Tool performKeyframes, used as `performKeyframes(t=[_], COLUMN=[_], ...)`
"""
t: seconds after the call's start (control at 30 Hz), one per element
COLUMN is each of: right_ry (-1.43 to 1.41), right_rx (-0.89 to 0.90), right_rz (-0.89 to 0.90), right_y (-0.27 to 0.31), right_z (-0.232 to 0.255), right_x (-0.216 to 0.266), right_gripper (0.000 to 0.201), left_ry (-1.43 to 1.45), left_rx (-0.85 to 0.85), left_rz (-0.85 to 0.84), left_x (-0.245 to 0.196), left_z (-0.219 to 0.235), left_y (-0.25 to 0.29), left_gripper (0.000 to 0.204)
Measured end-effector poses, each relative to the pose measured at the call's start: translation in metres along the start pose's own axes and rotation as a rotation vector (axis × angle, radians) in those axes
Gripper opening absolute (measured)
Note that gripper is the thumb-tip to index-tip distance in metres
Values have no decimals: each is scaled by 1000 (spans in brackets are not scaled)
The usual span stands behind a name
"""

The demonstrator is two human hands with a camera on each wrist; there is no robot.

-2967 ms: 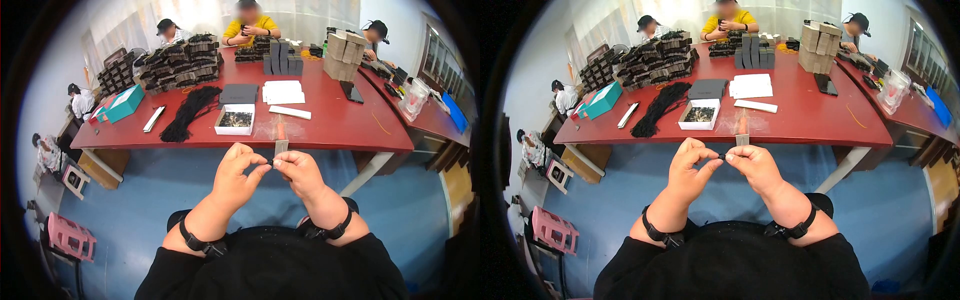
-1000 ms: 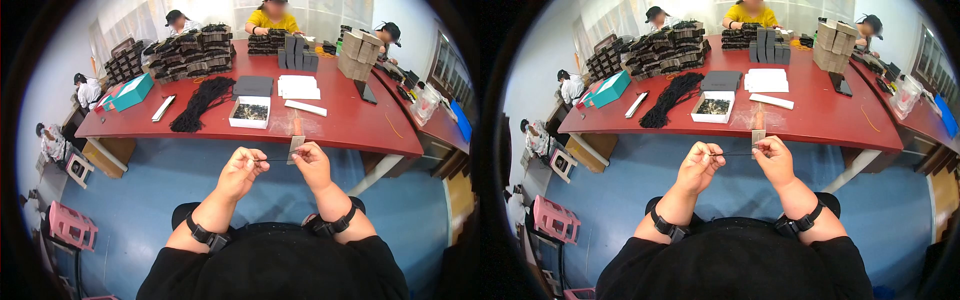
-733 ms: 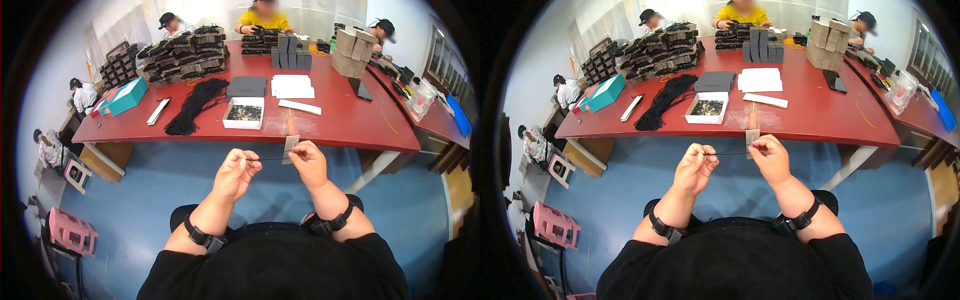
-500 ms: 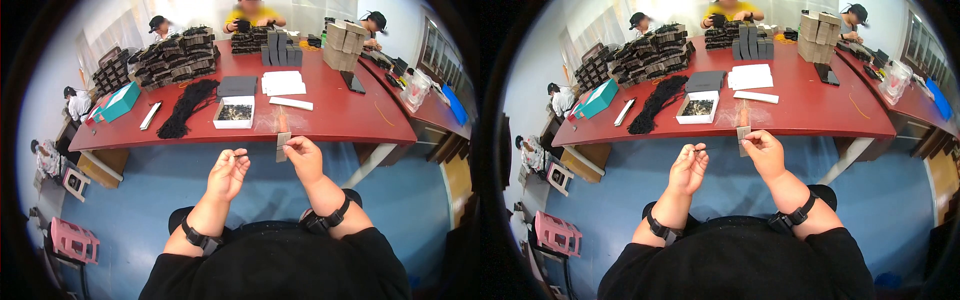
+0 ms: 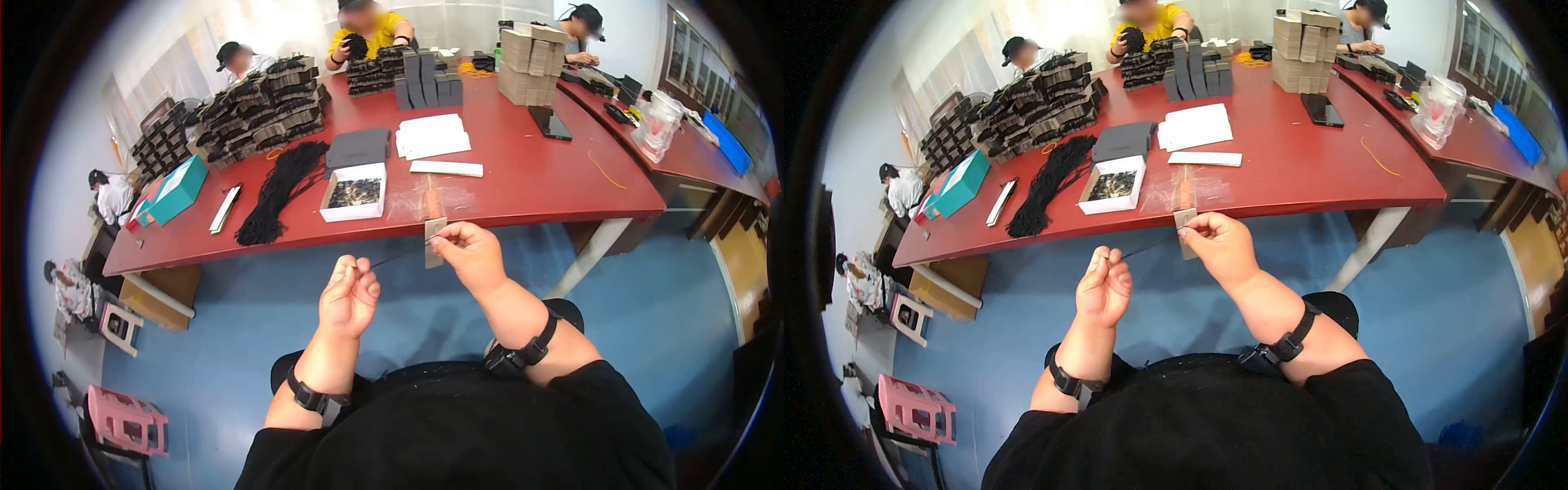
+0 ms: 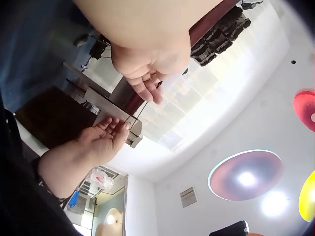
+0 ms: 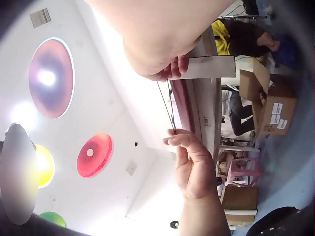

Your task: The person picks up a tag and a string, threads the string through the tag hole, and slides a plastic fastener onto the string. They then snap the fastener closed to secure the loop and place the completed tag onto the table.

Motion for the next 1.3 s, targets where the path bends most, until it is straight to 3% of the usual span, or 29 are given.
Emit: performKeyframes(t=[0.07, 0.17, 0.23, 0.3, 0.37, 0.4, 0.5, 0.57, 0.63, 0.7, 0.73, 0.77, 0.83, 0.87, 0.9, 0.97, 1.0, 1.03, 1.1, 1.3], right_ry=[28, 86, 89, 160, 310, 308, 232, -173, -40, 606, 695, 695, 884, 1008, 1005, 138, -183, -243, -260, -328], right_rx=[-6, -14, -9, -17, -323, -322, -248, 182, 173, 63, 10, 14, 254, 423, 423, 340, 296, 264, 299, 223], right_rz=[-18, -19, -60, -62, 179, 180, 150, -160, -121, 10, 229, 218, 758, 694, 696, 85, -42, -145, -277, -176], right_y=[0, 3, 9, 13, 17, 10, -6, -12, 1, 26, 31, 31, 54, 57, 55, 26, 18, 15, 13, 17], right_z=[0, 0, 1, 8, 23, 24, 20, -3, -4, -2, -1, -1, -30, -36, -37, -17, -14, -12, -13, -8], right_x=[0, 2, 1, -13, -12, -23, -38, -44, -27, 6, 7, -3, 3, -5, -7, -21, -17, -12, -17, -15], right_gripper=[7, 9, 12, 14, 23, 23, 28, 30, 28, 21, 15, 15, 15, 20, 20, 27, 32, 26, 17, 11], left_ry=[7, -485, -569, -759, -790, -812, -869, -904, -874, -864, -880, -897, -942, -992, -995, -881, -881, -848, -816, -766], left_rx=[80, 230, 265, 438, 464, 469, 481, 498, 503, 505, 525, 544, 565, 597, 596, 556, 554, 554, 554, 526], left_rz=[24, -26, -10, 88, 145, 148, 155, 149, 188, 189, 165, 147, 166, 172, 171, 216, 213, 190, 169, 166], left_x=[1, -2, -5, -3, -3, -3, 0, 3, 6, 3, 2, 2, 5, 7, 7, 8, 8, 8, 8, 10], left_z=[-5, -9, -12, -13, -14, -15, -17, -18, -18, -24, -29, -32, -40, -43, -42, -37, -34, -32, -32, -25], left_y=[1, 3, 6, 13, 17, 18, 19, 20, 24, 27, 29, 33, 37, 38, 38, 37, 36, 36, 36, 32], left_gripper=[5, 8, 12, 11, 9, 9, 8, 8, 13, 11, 10, 9, 8, 7, 7, 9, 9, 9, 9, 10])
Point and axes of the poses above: each hand's wrist, its own y-axis away from the middle knuckle, its own z-axis out of the back of the hand, x = y × z, the point moved 6 cm from there along -y, towards the middle knuckle, and after that the axes turned 10 degrees about -z, right-handed, at the moved point
